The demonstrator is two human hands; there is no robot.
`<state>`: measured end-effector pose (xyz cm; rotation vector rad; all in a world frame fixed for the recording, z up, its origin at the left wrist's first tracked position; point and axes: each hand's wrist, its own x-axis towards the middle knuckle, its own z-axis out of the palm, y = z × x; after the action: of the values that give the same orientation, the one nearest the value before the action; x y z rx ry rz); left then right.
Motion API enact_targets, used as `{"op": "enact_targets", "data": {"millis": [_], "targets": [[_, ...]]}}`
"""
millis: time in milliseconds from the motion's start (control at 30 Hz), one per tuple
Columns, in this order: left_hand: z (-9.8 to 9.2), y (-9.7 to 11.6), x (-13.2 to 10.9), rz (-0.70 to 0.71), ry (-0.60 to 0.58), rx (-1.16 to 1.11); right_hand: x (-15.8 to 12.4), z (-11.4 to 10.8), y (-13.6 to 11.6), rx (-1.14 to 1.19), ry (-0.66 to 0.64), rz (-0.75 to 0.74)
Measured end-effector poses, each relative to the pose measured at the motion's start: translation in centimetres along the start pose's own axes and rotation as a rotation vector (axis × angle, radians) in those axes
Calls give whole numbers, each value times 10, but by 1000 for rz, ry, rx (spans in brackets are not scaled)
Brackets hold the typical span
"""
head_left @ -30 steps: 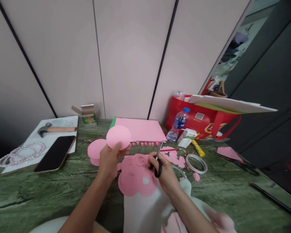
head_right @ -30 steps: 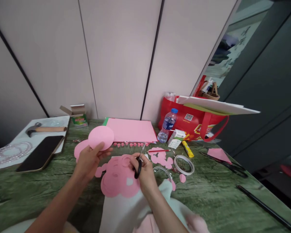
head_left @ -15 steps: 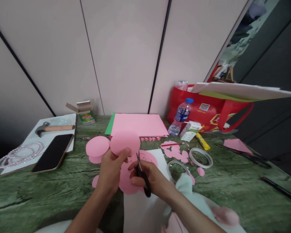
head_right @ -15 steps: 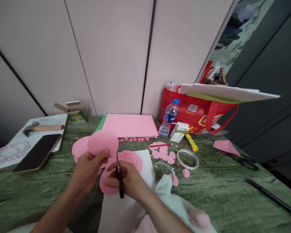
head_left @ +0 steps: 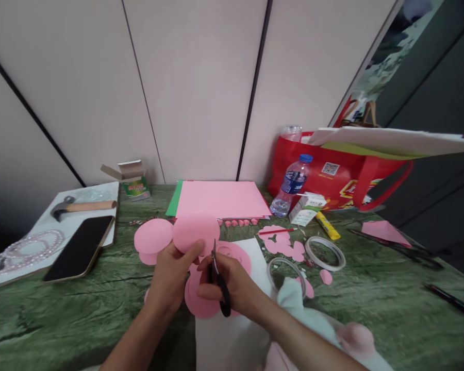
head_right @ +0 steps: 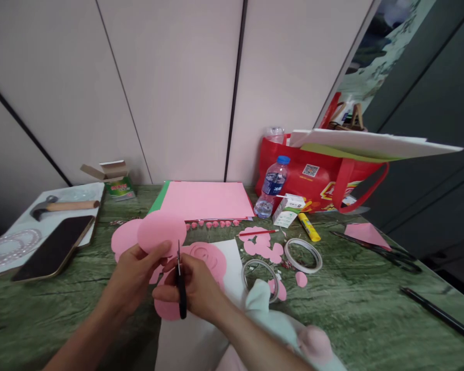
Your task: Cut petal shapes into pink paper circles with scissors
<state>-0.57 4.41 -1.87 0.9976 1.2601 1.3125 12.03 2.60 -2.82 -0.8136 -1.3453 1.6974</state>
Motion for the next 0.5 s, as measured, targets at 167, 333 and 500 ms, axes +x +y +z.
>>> {"op": "enact_targets", "data": {"millis": [167,333,500], "targets": [[2,2,-4,19,-24,137,-5,-4,-5,29,28,14],[4,7,-7,33,29,221,-7,-6,-6,69,38,-14],[10,12,-12,62,6,176,-9,-3,-12,115,76,-18]]}}
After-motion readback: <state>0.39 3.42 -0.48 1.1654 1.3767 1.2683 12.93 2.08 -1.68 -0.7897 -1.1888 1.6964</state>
